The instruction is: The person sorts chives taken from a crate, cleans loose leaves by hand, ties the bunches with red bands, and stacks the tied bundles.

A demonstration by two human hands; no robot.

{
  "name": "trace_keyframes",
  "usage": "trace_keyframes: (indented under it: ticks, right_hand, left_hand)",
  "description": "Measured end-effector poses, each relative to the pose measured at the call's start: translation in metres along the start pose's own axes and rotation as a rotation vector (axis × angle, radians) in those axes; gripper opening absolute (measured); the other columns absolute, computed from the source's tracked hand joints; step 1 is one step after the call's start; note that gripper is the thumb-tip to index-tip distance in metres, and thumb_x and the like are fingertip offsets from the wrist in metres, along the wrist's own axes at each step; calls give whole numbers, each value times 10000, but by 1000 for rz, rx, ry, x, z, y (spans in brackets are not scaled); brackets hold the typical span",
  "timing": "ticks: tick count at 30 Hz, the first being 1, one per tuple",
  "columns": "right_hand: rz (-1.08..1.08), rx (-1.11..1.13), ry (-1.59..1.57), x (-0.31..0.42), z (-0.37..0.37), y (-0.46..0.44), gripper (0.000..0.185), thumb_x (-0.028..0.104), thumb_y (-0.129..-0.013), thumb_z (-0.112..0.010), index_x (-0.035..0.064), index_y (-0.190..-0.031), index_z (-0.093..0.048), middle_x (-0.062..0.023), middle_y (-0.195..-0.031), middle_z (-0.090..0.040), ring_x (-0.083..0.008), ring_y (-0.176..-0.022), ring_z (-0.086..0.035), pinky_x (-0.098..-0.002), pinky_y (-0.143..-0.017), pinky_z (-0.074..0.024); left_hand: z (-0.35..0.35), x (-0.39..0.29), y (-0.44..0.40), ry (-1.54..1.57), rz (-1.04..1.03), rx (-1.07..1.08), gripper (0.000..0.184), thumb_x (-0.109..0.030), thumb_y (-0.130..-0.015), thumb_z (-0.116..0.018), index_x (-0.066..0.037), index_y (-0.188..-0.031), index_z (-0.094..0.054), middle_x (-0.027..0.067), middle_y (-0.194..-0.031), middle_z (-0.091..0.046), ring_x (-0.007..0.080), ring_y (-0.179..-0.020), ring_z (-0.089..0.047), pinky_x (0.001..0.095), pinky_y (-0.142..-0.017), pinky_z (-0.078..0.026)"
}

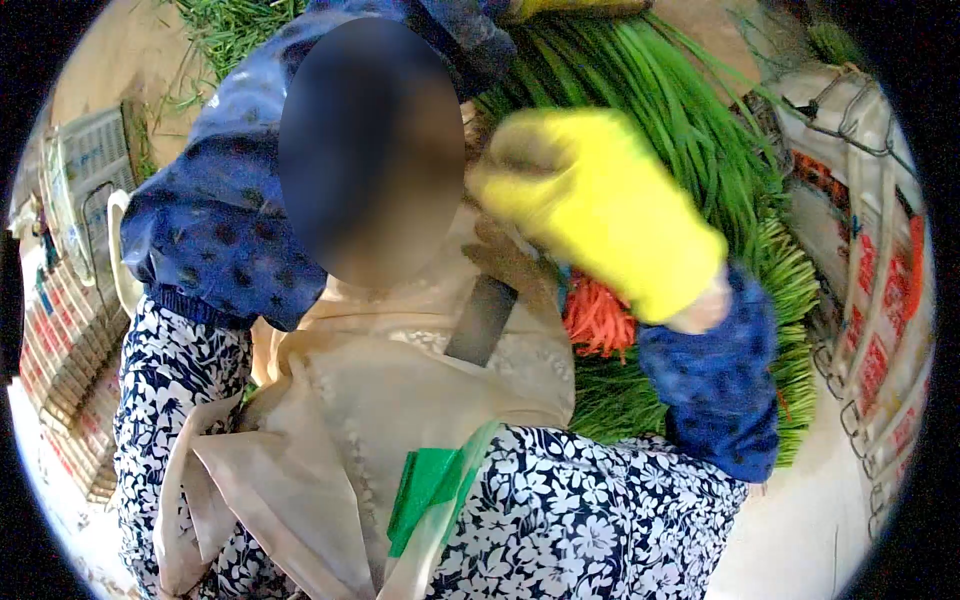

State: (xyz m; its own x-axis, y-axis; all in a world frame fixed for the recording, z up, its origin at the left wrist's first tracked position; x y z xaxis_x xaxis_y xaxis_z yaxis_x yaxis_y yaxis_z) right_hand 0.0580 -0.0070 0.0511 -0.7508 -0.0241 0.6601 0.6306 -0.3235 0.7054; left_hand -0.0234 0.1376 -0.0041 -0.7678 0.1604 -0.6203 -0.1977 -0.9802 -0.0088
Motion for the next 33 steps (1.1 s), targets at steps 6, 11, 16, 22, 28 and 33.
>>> trace_keyframes:
  ticks: [6, 11, 16, 22, 28, 33]
  right_hand:
    - [700, -683, 471, -3, -50, -41, 191, 173, -850, -601, 71, -999, -663, -149, -852, -669, -312, -761, -659, -413, -596, -518]
    - [734, -654, 1013, 9, -79, -86, 194, 168, -894, -529, 101, -1028, -653, -144, -1037, -648, -288, -953, -627, -411, -816, -481]
    - [891, -694, 494, 1, -62, -93, 318, 240, -945, -487, 67, -1181, -611, -190, -1203, -610, -339, -1108, -579, -451, -984, -444]
    - [429, -502, -699, -26, -12, -60, 272, 91, -824, -692, -41, -1054, -630, -98, -890, -682, -185, -807, -638, -305, -773, -522]
    - [443, -627, -1044, -53, -7, -49, 419, 84, -878, -623, -37, -1265, -518, -88, -913, -634, -150, -759, -603, -280, -681, -514]
    - [463, -548, -1234, -48, -4, -44, 588, 72, -876, -615, -64, -1395, -376, -102, -895, -618, -163, -753, -611, -279, -679, -521]
  left_hand:
    - [-12, 5, -7, -37, -138, -4, 356, -364, -888, -519, -76, -962, -715, 211, -940, -688, 405, -932, -645, 480, -831, -498]
    - [-5, 5, -4, -31, -110, -77, 319, -337, -884, -545, -62, -900, -707, 220, -850, -680, 420, -825, -649, 484, -765, -510]
    - [-4, 0, 0, 1, -123, -40, 322, -357, -884, -572, -77, -970, -706, 204, -881, -686, 403, -851, -647, 487, -780, -503]
    - [2, 0, 16, -63, 1, 24, 351, -414, -883, -546, -184, -1101, -697, 139, -1007, -702, 335, -983, -656, 448, -876, -502]
    - [-1, 8, 22, 68, 12, 187, 307, -360, -885, -551, -178, -1076, -707, 146, -1017, -699, 354, -980, -650, 456, -877, -494]
    - [5, 9, 23, 104, 45, 52, 299, -356, -848, -618, -161, -1059, -699, 170, -929, -691, 367, -906, -651, 448, -808, -502]
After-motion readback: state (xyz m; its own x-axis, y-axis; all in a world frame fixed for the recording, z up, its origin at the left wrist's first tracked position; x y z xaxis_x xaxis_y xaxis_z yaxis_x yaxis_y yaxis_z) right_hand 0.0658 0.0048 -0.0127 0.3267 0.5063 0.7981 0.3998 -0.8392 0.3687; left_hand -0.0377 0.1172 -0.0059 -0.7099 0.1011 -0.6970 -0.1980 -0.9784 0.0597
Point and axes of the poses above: each hand's wrist, its own y-axis away from the middle knuckle, its own z-axis out of the back of the hand, x = y × z, the point moved 8 cm from there along -y, towards the middle knuckle
